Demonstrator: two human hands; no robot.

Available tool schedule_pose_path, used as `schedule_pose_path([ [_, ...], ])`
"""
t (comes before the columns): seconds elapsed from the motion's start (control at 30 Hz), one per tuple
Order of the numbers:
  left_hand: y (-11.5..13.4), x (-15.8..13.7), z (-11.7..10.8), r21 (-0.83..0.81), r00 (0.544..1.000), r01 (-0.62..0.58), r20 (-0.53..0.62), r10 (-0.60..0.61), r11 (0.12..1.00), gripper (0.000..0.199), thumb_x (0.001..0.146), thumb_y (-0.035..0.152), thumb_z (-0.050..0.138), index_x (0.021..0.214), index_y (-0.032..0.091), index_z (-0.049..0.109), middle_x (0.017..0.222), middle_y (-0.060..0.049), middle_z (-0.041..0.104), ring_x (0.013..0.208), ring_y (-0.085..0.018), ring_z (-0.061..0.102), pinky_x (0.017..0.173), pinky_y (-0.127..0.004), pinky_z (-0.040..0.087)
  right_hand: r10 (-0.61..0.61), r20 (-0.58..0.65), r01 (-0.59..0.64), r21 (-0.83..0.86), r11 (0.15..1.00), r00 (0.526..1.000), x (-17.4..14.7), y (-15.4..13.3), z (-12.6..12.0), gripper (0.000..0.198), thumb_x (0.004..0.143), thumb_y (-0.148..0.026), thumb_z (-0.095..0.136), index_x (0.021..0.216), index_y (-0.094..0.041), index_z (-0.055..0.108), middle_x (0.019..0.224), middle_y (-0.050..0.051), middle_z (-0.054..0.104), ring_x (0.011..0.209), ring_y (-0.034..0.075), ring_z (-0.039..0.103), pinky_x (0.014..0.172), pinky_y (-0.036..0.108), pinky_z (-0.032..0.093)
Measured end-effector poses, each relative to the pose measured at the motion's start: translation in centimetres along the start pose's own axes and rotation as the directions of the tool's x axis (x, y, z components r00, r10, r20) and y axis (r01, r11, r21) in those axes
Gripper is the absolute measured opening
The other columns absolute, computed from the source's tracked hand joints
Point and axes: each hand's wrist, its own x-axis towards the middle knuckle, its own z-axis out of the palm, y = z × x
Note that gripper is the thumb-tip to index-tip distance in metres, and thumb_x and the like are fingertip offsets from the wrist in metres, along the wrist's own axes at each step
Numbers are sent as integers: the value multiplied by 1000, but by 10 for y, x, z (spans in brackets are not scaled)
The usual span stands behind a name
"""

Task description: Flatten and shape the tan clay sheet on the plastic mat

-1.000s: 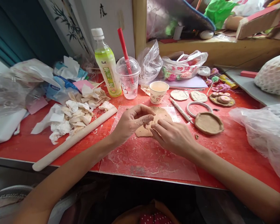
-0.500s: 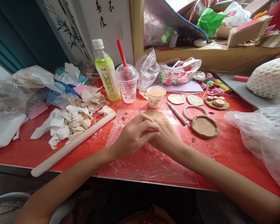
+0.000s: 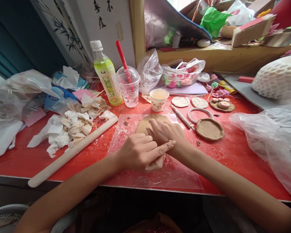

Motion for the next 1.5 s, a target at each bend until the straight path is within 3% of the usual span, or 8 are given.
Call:
schedule_pose_path([
  [0.37,-1,-2,1,105,998,66,16,-68,992,43,77,13,50,120,9,54,49,6,49,46,-11,37,46,-29,28,26,-28,-27,-28,999,999,0,3,2,20,90,-24,35,86,-17,54,73,7,65,61,17,57,48,27,19],
  [0.5,0,-1,-2,43,998,-45,52,43,998,38,79,14,47,116,12,56,47,7,46,44,-9,37,45,-27,28,37,-13,-37,-48,998,999,0,5,3,19,89,-23,36,82,-17,54,69,8,65,57,16,56,47,27,16],
  [0.63,2,0,-3,133,996,84,-1,-85,987,35,81,12,47,115,11,56,47,7,46,45,-9,38,46,-27,28,42,9,-41,-61,997,999,1,7,5,18,88,-23,36,85,-18,53,65,6,64,54,16,55,47,27,14],
  [0.77,3,0,-2,26,999,-11,36,10,1000,35,82,14,45,115,14,56,48,8,48,45,-8,40,46,-25,31,53,36,-51,-66,996,998,0,7,4,19,88,-24,37,81,-17,54,64,7,64,54,17,56,48,27,15],
  [0.9,2,0,0,136,996,87,-3,-87,987,35,82,12,45,116,14,56,47,8,47,44,-8,39,46,-25,30,46,70,-43,-44,998,997,-1,6,1,19,88,-24,37,88,-18,54,68,6,66,53,16,56,47,27,16],
  [1.03,2,0,1,25,998,-1,62,0,1000,36,83,15,44,116,14,55,48,8,48,44,-8,39,46,-25,30,46,113,-43,-26,999,992,-1,7,-1,21,86,-25,39,83,-16,57,65,8,65,53,16,54,48,28,18],
  [1.17,0,-2,1,117,994,98,25,-102,988,36,82,12,45,117,13,55,49,8,50,44,-8,39,46,-26,30,17,138,-17,1,1000,990,-1,7,-2,19,85,-25,41,89,-16,58,70,7,66,57,15,54,50,27,19],
  [1.5,0,-2,2,47,998,39,51,-42,998,36,83,14,43,116,14,56,46,8,46,43,-8,38,46,-24,31,57,140,-53,-35,998,988,-2,10,2,22,87,-28,38,88,-17,57,68,7,66,53,17,55,47,27,15],
])
